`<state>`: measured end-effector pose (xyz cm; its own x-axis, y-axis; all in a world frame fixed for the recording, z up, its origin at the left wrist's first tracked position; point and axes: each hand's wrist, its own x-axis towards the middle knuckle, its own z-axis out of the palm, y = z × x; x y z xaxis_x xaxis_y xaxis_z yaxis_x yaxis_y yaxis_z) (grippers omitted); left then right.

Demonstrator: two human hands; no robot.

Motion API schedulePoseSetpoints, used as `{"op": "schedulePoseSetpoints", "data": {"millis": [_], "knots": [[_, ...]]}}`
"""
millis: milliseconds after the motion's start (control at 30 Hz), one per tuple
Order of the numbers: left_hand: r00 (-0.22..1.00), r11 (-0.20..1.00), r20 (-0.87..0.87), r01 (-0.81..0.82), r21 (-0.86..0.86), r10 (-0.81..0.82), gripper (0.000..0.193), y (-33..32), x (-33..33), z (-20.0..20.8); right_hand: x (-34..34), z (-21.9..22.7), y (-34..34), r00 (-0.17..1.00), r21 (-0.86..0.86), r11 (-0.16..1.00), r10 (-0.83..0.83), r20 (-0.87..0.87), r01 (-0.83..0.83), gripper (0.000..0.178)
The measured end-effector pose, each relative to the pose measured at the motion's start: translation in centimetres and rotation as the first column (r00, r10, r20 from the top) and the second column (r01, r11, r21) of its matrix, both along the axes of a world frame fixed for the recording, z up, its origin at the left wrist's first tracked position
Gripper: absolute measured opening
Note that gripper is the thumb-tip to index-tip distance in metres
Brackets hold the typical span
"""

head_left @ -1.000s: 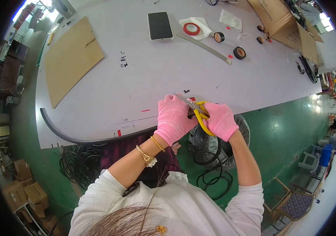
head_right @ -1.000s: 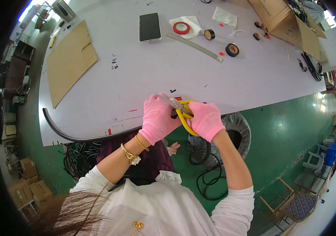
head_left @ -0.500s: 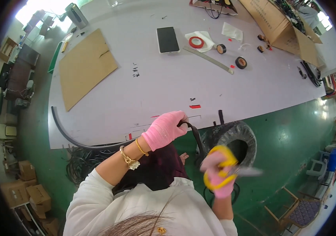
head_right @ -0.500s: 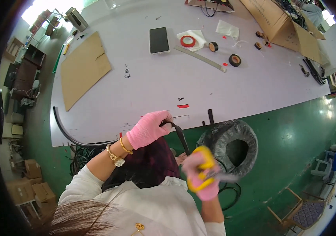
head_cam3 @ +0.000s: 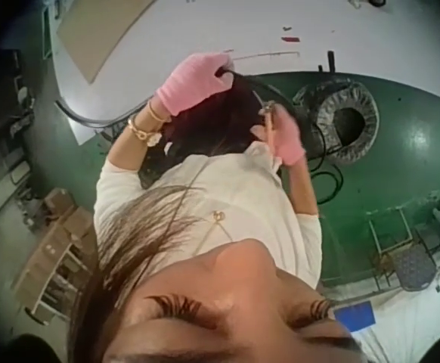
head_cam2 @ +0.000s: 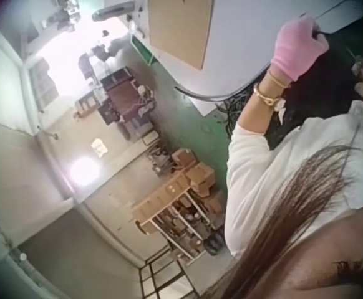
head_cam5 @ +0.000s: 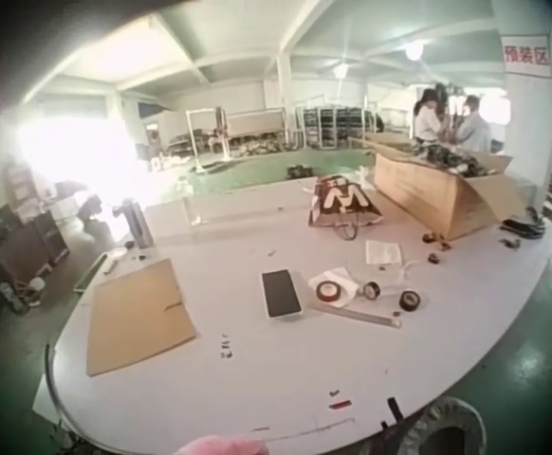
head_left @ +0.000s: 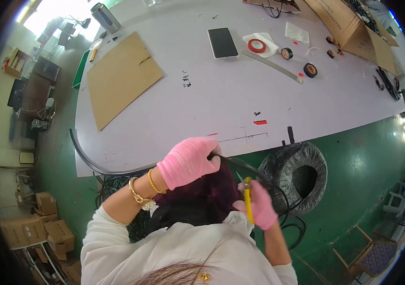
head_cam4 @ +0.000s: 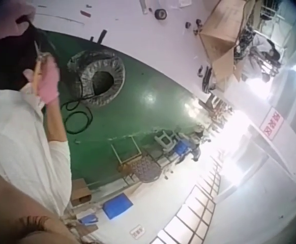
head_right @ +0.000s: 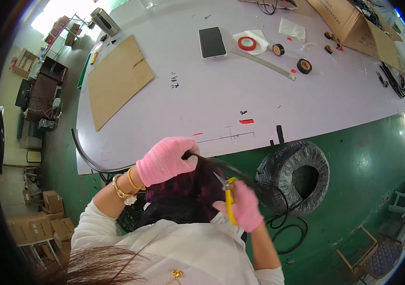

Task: The recorder measures and cuts thick black cables using snips at a workbench in a factory.

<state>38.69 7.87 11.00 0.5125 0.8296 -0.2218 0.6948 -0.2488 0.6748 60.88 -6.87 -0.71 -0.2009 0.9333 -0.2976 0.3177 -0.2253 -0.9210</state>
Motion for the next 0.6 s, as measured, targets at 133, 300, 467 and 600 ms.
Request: {"op": "schedulePoseSetpoints", "data": {"millis": [133, 300, 467, 600], "knots": [[0.98, 0.922, 0.154, 0.175, -0.346, -0.129, 0.013, -0.7, -0.8, 1.6, 5.5, 8.2, 5.9, 0.903, 0.029, 0.957, 0.26, 0.343, -0.287, 0.058], [0.929, 0.581, 0.176, -0.049, -0.813, 0.324, 0.012, -1.0, -1.9, -0.1, 5.3, 3.6, 5.2, 0.833, -0.021, 0.833, 0.553, -0.011, -0.553, 0.031], [0.915, 0.76, 0.202, -0.151, -0.632, 0.35, 0.01, -1.9, -2.1, -0.2, 1.2, -1.0, -1.1, 0.838, -0.277, 0.851, 0.289, -0.463, -0.446, 0.036], [0.912, 0.887, 0.277, -0.163, -0.432, 0.302, 0.008, -2.7, -1.9, -0.2, -4.1, -2.0, -2.9, 0.664, -0.56, 0.781, -0.267, -0.699, -0.277, 0.037]]}}
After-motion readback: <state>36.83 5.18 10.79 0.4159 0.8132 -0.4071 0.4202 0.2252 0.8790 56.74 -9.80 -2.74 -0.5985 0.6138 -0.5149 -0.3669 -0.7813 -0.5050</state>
